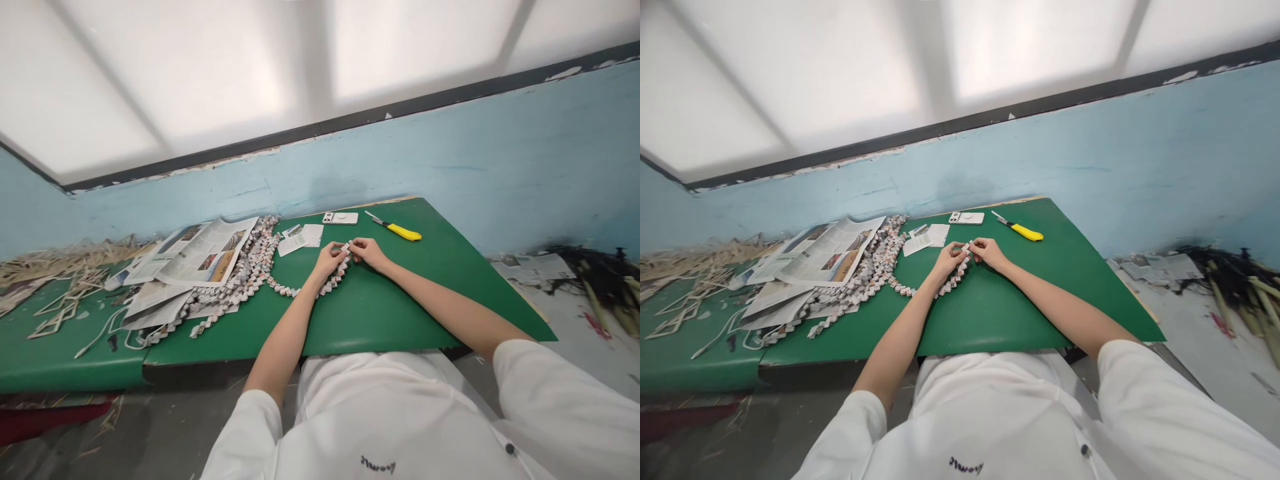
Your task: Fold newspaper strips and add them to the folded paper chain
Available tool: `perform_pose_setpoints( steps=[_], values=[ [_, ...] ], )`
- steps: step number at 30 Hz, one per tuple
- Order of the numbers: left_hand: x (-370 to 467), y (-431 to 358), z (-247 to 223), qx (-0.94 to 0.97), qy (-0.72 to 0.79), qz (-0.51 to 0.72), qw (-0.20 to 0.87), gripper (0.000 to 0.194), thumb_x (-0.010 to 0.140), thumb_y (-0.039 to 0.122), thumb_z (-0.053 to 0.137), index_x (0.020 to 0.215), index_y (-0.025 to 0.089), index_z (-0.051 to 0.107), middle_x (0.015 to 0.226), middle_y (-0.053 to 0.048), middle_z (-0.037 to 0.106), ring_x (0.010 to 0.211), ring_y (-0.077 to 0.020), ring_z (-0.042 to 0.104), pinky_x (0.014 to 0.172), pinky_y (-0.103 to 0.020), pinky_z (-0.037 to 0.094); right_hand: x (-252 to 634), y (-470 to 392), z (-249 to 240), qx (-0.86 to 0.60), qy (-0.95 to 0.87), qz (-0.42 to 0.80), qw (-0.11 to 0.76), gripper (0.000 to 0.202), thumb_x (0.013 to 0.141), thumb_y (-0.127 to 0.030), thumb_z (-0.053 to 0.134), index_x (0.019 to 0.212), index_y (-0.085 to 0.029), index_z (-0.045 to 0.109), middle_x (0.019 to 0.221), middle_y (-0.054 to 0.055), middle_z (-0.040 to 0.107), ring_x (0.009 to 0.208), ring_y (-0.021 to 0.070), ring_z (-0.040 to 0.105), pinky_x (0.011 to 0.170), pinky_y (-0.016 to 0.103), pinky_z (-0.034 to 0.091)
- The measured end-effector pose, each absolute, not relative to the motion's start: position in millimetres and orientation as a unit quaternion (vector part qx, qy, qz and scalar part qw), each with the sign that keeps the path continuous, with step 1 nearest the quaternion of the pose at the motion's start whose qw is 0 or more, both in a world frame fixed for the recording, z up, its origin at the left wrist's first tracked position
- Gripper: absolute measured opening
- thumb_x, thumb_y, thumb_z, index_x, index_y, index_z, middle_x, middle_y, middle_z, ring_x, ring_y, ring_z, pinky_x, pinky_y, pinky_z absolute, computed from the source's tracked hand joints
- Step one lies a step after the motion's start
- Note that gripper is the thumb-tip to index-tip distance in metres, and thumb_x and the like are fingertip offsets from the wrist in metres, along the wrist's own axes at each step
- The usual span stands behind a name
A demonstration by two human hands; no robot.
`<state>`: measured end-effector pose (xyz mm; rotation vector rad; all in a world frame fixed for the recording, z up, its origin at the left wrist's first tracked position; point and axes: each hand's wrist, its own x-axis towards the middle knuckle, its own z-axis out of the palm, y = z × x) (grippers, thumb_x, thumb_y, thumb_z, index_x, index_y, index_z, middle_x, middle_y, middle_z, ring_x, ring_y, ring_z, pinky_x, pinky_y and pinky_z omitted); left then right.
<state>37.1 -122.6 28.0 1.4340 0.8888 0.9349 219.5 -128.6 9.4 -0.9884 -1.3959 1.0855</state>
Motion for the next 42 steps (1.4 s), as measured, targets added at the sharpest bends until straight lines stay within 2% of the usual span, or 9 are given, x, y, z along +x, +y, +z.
perform_pose_setpoints(
  steps=[11,17,22,28,33,38,42],
  values=[
    [40,-123,26,0.605,0.398,0.378,0.577,0.049,0.075,0.047,0.085,0.103,0.017,0.057,0.068,0.003,0.066,0.043,-0.0052,0.044,0.046,-0.019,0.036,219,-128,9,-0.447,-0.570,0.420,0.547,0.051,0.074,-0.068,0.075,0.070,-0.018,0.062,0.049,-0.002,0.055,0.044,0.0120,0.046,0.046,0.027,0.035],
    [39,-125,31,0.545,0.412,0.402,0.610,0.046,0.070,0.040,0.089,0.097,0.016,0.060,0.074,-0.003,0.071,0.055,-0.0093,0.055,0.052,-0.020,0.040,219,-128,10,-0.424,-0.568,0.444,0.548,0.050,0.074,-0.067,0.077,0.075,-0.019,0.065,0.052,-0.001,0.060,0.046,0.0136,0.050,0.047,0.027,0.039],
    [38,-123,32,0.480,0.405,0.432,0.647,0.048,0.066,0.037,0.091,0.099,0.015,0.065,0.073,-0.001,0.068,0.056,-0.0094,0.054,0.053,-0.021,0.041,221,-127,11,-0.405,-0.546,0.460,0.571,0.052,0.074,-0.069,0.077,0.076,-0.019,0.065,0.066,0.002,0.068,0.051,0.0154,0.057,0.050,0.029,0.045],
    [36,-122,30,0.456,0.403,0.438,0.662,0.047,0.068,0.033,0.091,0.104,0.015,0.067,0.078,-0.004,0.070,0.053,-0.0088,0.054,0.048,-0.021,0.040,222,-132,13,-0.382,-0.561,0.466,0.568,0.051,0.078,-0.069,0.075,0.075,-0.019,0.065,0.062,0.000,0.063,0.050,0.0137,0.054,0.052,0.028,0.046],
    [36,-124,31,0.463,0.404,0.430,0.661,0.047,0.070,0.034,0.090,0.107,0.016,0.066,0.072,-0.001,0.067,0.048,-0.0083,0.050,0.041,-0.020,0.036,222,-133,13,-0.372,-0.555,0.469,0.577,0.051,0.076,-0.069,0.077,0.077,-0.019,0.065,0.064,0.000,0.062,0.051,0.0136,0.054,0.052,0.028,0.045],
    [37,-126,34,0.468,0.402,0.424,0.663,0.048,0.069,0.034,0.091,0.105,0.016,0.065,0.080,-0.003,0.070,0.055,-0.0091,0.056,0.045,-0.020,0.041,222,-131,10,-0.376,-0.557,0.467,0.575,0.050,0.077,-0.069,0.076,0.077,-0.020,0.065,0.064,0.000,0.062,0.051,0.0138,0.054,0.053,0.028,0.046],
    [37,-128,38,0.472,0.405,0.422,0.659,0.049,0.071,0.033,0.090,0.110,0.016,0.067,0.078,-0.003,0.069,0.053,-0.0082,0.054,0.046,-0.020,0.042,222,-131,9,-0.380,-0.561,0.459,0.575,0.050,0.078,-0.069,0.075,0.075,-0.020,0.064,0.063,0.000,0.062,0.050,0.0136,0.052,0.052,0.028,0.046]
  ],
)
